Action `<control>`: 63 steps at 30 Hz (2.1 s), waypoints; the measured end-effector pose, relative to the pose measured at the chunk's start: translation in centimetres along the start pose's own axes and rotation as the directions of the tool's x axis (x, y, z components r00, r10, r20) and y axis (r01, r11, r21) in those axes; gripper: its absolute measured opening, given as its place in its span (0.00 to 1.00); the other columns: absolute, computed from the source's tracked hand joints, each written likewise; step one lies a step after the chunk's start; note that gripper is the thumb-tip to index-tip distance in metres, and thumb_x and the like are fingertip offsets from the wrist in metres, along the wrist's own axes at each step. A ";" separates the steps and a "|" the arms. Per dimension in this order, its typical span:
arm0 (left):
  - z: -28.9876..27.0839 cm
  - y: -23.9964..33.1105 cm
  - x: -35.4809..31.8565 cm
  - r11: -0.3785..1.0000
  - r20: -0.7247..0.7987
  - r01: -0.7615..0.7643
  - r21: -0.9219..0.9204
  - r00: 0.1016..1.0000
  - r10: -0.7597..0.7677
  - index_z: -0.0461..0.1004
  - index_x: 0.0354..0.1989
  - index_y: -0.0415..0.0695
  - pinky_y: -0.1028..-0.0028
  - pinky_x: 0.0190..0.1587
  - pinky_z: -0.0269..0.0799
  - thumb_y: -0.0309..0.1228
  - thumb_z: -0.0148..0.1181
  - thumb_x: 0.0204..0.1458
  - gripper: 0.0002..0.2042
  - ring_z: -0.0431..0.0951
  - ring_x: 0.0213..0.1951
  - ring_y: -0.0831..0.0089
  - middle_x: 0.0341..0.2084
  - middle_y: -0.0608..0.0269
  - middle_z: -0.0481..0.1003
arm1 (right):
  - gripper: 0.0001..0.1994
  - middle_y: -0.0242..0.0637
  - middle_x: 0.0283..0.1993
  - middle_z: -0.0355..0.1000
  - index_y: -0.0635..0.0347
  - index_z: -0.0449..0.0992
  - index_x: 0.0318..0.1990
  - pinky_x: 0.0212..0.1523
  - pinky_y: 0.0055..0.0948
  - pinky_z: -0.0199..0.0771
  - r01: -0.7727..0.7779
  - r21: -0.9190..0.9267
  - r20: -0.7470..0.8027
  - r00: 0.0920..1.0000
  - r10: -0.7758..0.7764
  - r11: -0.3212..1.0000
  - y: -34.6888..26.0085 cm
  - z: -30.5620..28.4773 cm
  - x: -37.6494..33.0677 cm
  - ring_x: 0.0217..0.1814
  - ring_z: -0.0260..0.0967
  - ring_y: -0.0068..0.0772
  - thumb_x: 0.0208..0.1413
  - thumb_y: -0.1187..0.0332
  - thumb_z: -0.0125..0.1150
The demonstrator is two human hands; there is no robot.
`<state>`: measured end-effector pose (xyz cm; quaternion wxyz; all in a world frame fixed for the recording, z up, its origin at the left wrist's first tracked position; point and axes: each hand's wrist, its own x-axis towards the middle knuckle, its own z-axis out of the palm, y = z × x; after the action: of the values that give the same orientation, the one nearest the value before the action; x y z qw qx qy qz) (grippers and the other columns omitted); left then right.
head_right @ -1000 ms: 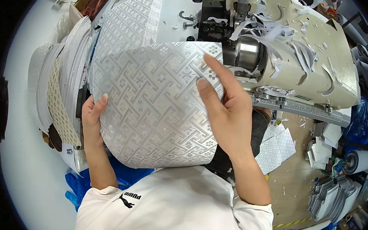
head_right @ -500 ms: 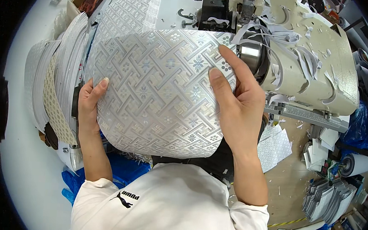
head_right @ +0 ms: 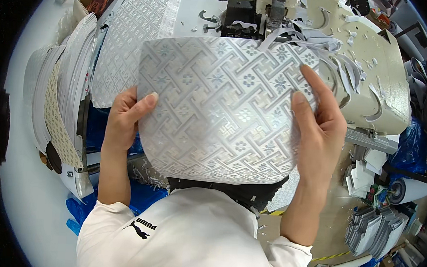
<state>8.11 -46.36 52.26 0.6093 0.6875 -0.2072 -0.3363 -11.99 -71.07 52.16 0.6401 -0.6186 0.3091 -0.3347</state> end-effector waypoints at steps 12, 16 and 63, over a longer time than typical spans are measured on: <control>13.5 -0.5 3.6 0.988 0.396 0.145 -0.048 0.911 -0.114 0.76 0.51 0.33 0.76 0.43 0.74 0.36 0.56 0.65 0.16 0.77 0.39 0.82 0.38 0.64 0.80 | 0.22 0.38 0.45 0.79 0.60 0.75 0.61 0.41 0.14 0.69 0.074 -0.325 -0.073 0.992 -0.103 0.943 -3.8 -15.5 2.7 0.38 0.72 0.15 0.60 0.66 0.67; 18.5 -0.6 4.8 0.973 0.480 0.009 -0.231 0.871 0.105 0.76 0.50 0.36 0.74 0.36 0.74 0.36 0.57 0.65 0.15 0.76 0.30 0.79 0.32 0.65 0.80 | 0.26 0.40 0.47 0.78 0.59 0.71 0.65 0.48 0.22 0.72 0.090 -0.520 -0.092 0.983 -0.161 0.849 -6.7 -18.8 1.7 0.45 0.75 0.24 0.60 0.62 0.66; -6.2 1.2 -9.8 0.463 0.131 -0.510 0.725 0.762 0.635 0.81 0.38 0.42 0.71 0.29 0.72 0.24 0.69 0.48 0.09 0.79 0.25 0.66 0.25 0.57 0.79 | 0.22 0.44 0.44 0.79 0.72 0.74 0.53 0.46 0.29 0.76 -0.113 -0.032 0.297 0.948 0.117 0.993 10.0 -3.7 -11.4 0.44 0.77 0.33 0.71 0.56 0.48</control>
<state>5.97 -35.48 55.71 0.3771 0.7828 -0.4920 0.0544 -21.18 -63.88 41.79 0.6932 -0.6479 0.2467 -0.1972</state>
